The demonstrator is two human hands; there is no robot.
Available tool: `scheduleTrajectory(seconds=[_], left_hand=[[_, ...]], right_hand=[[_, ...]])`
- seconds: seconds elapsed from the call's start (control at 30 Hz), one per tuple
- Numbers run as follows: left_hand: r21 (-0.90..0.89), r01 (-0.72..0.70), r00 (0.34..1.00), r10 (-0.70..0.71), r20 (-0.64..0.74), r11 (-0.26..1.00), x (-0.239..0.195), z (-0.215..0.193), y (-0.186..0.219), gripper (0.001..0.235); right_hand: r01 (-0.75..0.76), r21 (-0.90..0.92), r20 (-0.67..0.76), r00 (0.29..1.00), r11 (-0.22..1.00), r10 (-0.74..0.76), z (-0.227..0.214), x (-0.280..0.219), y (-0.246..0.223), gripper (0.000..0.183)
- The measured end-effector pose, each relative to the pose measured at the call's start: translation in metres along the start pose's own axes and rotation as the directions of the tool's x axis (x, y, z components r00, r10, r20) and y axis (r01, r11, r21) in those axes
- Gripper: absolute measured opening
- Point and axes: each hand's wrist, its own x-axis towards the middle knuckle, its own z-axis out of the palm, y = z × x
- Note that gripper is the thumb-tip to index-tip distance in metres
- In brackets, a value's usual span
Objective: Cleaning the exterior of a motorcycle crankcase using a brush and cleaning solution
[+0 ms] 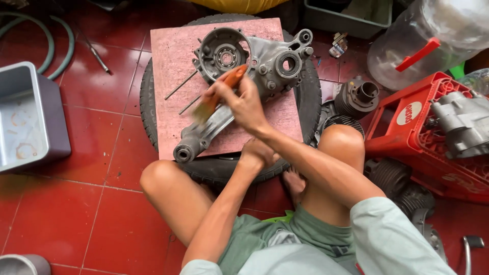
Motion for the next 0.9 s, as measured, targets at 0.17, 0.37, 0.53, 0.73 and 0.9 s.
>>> scheduleTrajectory(seconds=[0.17, 0.37, 0.53, 0.73, 0.9], left_hand=[[-0.010, 0.027, 0.994, -0.027, -0.106, 1.000, 0.014, -0.006, -0.005, 0.060], [-0.029, 0.059, 0.976, -0.064, -0.210, 0.998, 0.016, 0.000, -0.008, 0.059], [-0.033, 0.069, 0.947, -0.076, -0.313, 0.997, 0.006, 0.002, -0.017, 0.058], [-0.050, 0.096, 0.895, -0.109, -0.432, 0.994, 0.014, 0.000, -0.023, 0.058], [-0.045, 0.090, 0.859, -0.101, -0.502, 0.995, 0.021, 0.002, -0.019, 0.057]], right_hand=[[0.123, -0.354, 0.047, 0.992, 0.927, -0.114, 0.014, -0.016, 0.045, 0.009], [0.012, -0.117, -0.073, 0.997, 0.993, -0.020, 0.016, 0.004, -0.014, 0.015], [-0.165, -0.671, 0.017, 0.971, 0.723, 0.237, 0.004, -0.009, 0.043, 0.019], [-0.091, -0.238, 0.015, 0.995, 0.967, 0.098, 0.020, -0.002, -0.011, 0.011], [0.109, -0.582, 0.119, 0.992, 0.806, -0.048, 0.008, -0.013, -0.002, 0.005]])
